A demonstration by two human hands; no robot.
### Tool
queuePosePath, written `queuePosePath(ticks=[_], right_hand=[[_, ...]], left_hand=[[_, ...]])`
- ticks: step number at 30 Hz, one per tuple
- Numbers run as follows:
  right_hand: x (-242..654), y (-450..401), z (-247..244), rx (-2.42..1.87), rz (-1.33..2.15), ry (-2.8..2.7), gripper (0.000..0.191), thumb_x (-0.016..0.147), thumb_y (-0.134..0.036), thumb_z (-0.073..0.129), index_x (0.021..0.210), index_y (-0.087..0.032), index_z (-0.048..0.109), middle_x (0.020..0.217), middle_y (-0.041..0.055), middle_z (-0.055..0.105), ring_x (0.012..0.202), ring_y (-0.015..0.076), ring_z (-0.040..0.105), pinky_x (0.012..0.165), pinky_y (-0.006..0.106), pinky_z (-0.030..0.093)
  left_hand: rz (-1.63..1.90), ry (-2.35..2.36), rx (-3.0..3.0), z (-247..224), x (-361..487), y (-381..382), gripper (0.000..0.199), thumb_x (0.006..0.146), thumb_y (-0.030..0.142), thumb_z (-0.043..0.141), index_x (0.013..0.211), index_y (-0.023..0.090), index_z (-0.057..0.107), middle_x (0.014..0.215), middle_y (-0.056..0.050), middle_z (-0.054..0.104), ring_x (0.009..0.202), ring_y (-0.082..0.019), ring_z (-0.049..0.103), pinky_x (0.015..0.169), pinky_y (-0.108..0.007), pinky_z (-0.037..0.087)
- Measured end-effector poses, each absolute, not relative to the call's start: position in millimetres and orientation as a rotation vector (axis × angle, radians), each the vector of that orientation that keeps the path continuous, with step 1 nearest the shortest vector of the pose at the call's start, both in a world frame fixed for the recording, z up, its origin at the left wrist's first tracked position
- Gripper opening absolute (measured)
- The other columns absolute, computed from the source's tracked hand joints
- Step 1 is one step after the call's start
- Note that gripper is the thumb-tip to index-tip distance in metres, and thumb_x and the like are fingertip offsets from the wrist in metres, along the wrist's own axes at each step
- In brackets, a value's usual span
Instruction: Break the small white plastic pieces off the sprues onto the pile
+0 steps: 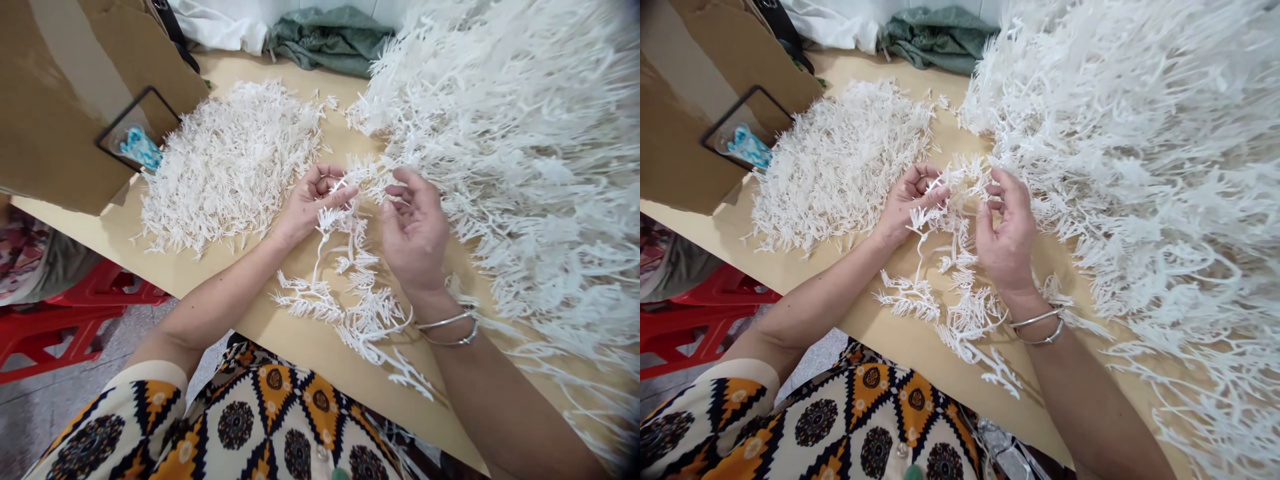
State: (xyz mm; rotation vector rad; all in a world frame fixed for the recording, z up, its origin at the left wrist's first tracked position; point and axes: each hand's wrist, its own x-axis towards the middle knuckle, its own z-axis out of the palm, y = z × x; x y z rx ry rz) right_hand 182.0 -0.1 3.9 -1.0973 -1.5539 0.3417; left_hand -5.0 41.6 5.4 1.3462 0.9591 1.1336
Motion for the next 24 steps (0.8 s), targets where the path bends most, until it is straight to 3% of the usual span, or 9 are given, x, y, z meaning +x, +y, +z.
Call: queuePosePath(ticks=[4, 9, 12, 15, 17, 19, 21, 24], right_hand=[[179, -5, 5, -1.093, 0.350, -1.631, 0.041, 0.107, -0.038, 0.055, 0.146, -0.029, 0.061, 0.151, 0.0124, 0.062, 0.141, 0.0312, 0.061, 0.109, 0.055, 0.059], [179, -7, 3, -1.139, 0.547, -1.561, 0.046, 0.108, -0.045, 0.055, 0.153, -0.034, 0.054, 0.150, 0.0100, 0.064, 0.132, 0.0280, 0.066, 0.109, 0.051, 0.059], [180, -5, -2, -1.120, 0.651, -1.569, 0.056, 0.107, -0.052, 0.054, 0.161, -0.041, 0.042, 0.155, 0.0088, 0.059, 0.130, 0.0284, 0.067, 0.105, 0.052, 0.061], [179, -8, 5, -1.075, 0.584, -1.635, 0.072, 0.104, -0.056, 0.058, 0.168, -0.041, 0.030, 0.167, 0.0106, 0.045, 0.145, 0.0338, 0.055, 0.109, 0.060, 0.057], [175, -14, 14, -1.071, 0.405, -1.713, 0.079, 0.099, -0.057, 0.065, 0.168, -0.035, 0.034, 0.171, 0.0129, 0.035, 0.156, 0.0394, 0.040, 0.119, 0.067, 0.046], [170, -19, 23, -1.056, 0.227, -1.778, 0.077, 0.093, -0.058, 0.072, 0.160, -0.029, 0.049, 0.167, 0.0149, 0.036, 0.157, 0.0432, 0.035, 0.125, 0.070, 0.037], [166, -21, 27, -1.043, 0.139, -1.801, 0.065, 0.091, -0.053, 0.076, 0.147, -0.026, 0.059, 0.152, 0.0151, 0.049, 0.146, 0.0412, 0.048, 0.122, 0.069, 0.040], [164, -21, 25, -1.025, 0.120, -1.808, 0.047, 0.094, -0.032, 0.073, 0.139, -0.028, 0.060, 0.125, 0.0098, 0.067, 0.121, 0.0326, 0.065, 0.107, 0.062, 0.053]], left_hand=[[1.080, 0.818, 1.067, 15, -8, 36, 0.024, 0.099, 0.039, 0.075, 0.107, 0.023, 0.061, 0.090, 0.004, 0.070, 0.081, -0.008, 0.073, 0.089, -0.029, 0.064], [1.081, 0.619, 0.880, 21, -9, 32, 0.037, 0.092, 0.050, 0.082, 0.092, 0.018, 0.063, 0.087, 0.004, 0.069, 0.082, -0.008, 0.071, 0.103, -0.037, 0.062], [1.088, 0.617, 0.852, 20, -8, 33, 0.037, 0.089, 0.049, 0.085, 0.090, 0.019, 0.063, 0.088, 0.004, 0.068, 0.082, -0.007, 0.070, 0.099, -0.034, 0.062], [1.115, 0.649, 0.890, 17, -7, 35, 0.040, 0.086, 0.050, 0.088, 0.088, 0.020, 0.062, 0.082, 0.005, 0.064, 0.073, -0.007, 0.066, 0.081, -0.027, 0.058], [1.124, 0.677, 0.927, 15, -5, 35, 0.044, 0.084, 0.054, 0.088, 0.086, 0.020, 0.060, 0.076, 0.005, 0.060, 0.067, -0.007, 0.060, 0.069, -0.024, 0.051], [1.147, 0.712, 0.969, 16, -3, 33, 0.047, 0.082, 0.057, 0.088, 0.084, 0.020, 0.059, 0.073, 0.005, 0.057, 0.065, -0.007, 0.055, 0.065, -0.023, 0.045], [1.174, 0.742, 1.027, 19, -2, 31, 0.050, 0.081, 0.059, 0.089, 0.083, 0.020, 0.058, 0.071, 0.006, 0.055, 0.064, -0.006, 0.052, 0.064, -0.023, 0.042], [1.153, 0.748, 1.117, 23, 1, 27, 0.053, 0.079, 0.063, 0.087, 0.082, 0.020, 0.057, 0.072, 0.006, 0.055, 0.064, -0.006, 0.049, 0.064, -0.024, 0.041]])
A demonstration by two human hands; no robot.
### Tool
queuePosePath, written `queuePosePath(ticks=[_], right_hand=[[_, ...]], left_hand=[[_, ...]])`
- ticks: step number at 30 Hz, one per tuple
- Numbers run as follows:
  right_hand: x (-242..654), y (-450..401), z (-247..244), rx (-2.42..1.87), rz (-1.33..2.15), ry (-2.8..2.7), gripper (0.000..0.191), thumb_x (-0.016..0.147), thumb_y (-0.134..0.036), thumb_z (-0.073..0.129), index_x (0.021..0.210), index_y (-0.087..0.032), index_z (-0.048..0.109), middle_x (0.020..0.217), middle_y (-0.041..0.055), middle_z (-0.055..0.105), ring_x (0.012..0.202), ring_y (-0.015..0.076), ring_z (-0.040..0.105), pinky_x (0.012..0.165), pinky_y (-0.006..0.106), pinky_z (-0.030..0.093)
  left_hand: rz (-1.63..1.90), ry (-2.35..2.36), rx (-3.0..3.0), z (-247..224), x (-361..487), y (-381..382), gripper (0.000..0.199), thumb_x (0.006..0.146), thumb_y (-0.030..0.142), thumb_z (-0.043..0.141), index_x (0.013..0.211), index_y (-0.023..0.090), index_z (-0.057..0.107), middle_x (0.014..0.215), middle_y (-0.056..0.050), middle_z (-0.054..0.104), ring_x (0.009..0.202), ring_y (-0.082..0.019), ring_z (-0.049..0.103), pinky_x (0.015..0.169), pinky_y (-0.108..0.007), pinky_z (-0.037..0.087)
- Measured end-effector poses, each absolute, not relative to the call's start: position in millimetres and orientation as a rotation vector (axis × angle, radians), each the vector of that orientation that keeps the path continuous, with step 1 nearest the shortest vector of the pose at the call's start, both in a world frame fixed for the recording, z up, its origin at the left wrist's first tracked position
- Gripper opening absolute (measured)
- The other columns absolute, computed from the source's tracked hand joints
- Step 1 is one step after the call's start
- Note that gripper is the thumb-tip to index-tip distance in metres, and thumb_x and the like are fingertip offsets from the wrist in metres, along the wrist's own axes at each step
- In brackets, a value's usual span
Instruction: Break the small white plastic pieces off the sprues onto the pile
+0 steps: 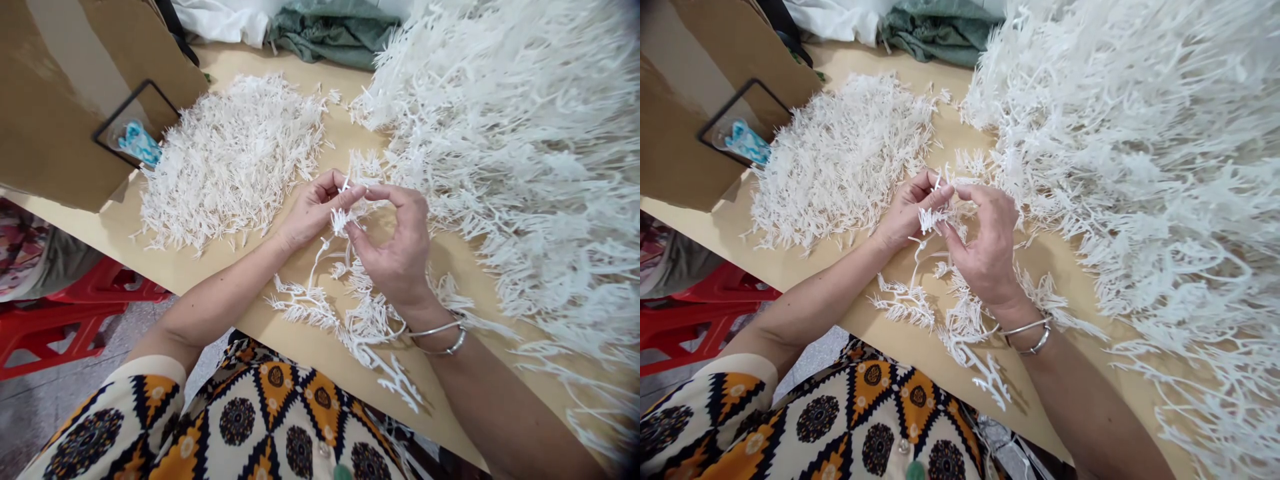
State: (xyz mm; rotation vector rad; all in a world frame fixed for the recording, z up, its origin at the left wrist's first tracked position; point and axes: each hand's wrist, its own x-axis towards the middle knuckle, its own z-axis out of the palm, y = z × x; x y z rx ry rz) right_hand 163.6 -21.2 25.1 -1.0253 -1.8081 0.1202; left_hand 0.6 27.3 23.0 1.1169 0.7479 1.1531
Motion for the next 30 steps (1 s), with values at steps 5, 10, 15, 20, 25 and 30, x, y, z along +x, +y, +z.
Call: queuePosePath(ticks=[5, 10, 15, 20, 25, 30], right_hand=[[168, -17, 25, -1.025, 0.084, -1.806, 0.023, 0.097, -0.026, 0.072, 0.120, -0.030, 0.069, 0.117, 0.0063, 0.071, 0.115, 0.0290, 0.068, 0.104, 0.057, 0.055], [169, -16, 31, -0.954, 0.301, -1.638, 0.012, 0.101, -0.035, 0.069, 0.112, -0.030, 0.067, 0.124, 0.0067, 0.071, 0.124, 0.0289, 0.068, 0.113, 0.059, 0.053], [171, -11, 30, -0.949, 0.583, -1.352, 0.012, 0.099, -0.033, 0.074, 0.105, -0.030, 0.064, 0.098, -0.0007, 0.066, 0.093, 0.0163, 0.073, 0.091, 0.037, 0.063], [171, -7, 24, -1.019, 0.703, -1.318, 0.018, 0.095, -0.031, 0.079, 0.103, -0.030, 0.063, 0.080, -0.0056, 0.065, 0.070, 0.0123, 0.068, 0.070, 0.028, 0.061], [166, -13, 28, -1.036, 0.795, -1.385, 0.026, 0.093, -0.032, 0.079, 0.110, -0.030, 0.059, 0.087, -0.0039, 0.074, 0.085, 0.0161, 0.077, 0.087, 0.034, 0.065], [166, -14, 27, -1.027, 0.776, -1.403, 0.018, 0.098, -0.028, 0.069, 0.112, -0.029, 0.057, 0.086, -0.0031, 0.075, 0.088, 0.0176, 0.079, 0.095, 0.040, 0.066]], left_hand=[[1.060, 0.711, 1.176, 20, 1, 26, 0.051, 0.083, 0.066, 0.083, 0.083, 0.020, 0.060, 0.074, 0.004, 0.060, 0.067, -0.008, 0.052, 0.067, -0.026, 0.044], [1.014, 0.631, 1.161, 16, 1, 26, 0.048, 0.092, 0.066, 0.073, 0.088, 0.019, 0.063, 0.078, 0.003, 0.060, 0.069, -0.008, 0.055, 0.070, -0.024, 0.049], [1.258, 0.858, 1.280, 23, -1, 25, 0.045, 0.098, 0.066, 0.064, 0.107, 0.023, 0.063, 0.102, -0.002, 0.066, 0.087, -0.011, 0.063, 0.086, -0.029, 0.055], [1.369, 0.782, 1.665, 20, -4, 26, 0.050, 0.095, 0.069, 0.067, 0.115, 0.023, 0.067, 0.113, -0.007, 0.069, 0.100, -0.017, 0.065, 0.090, -0.033, 0.054], [1.300, 0.771, 1.785, 18, 0, 25, 0.043, 0.095, 0.064, 0.070, 0.102, 0.021, 0.072, 0.101, -0.005, 0.071, 0.098, -0.017, 0.065, 0.094, -0.036, 0.053], [1.237, 0.851, 1.440, 22, 3, 23, 0.047, 0.093, 0.067, 0.071, 0.090, 0.020, 0.067, 0.086, 0.000, 0.071, 0.084, -0.012, 0.067, 0.083, -0.029, 0.052]])
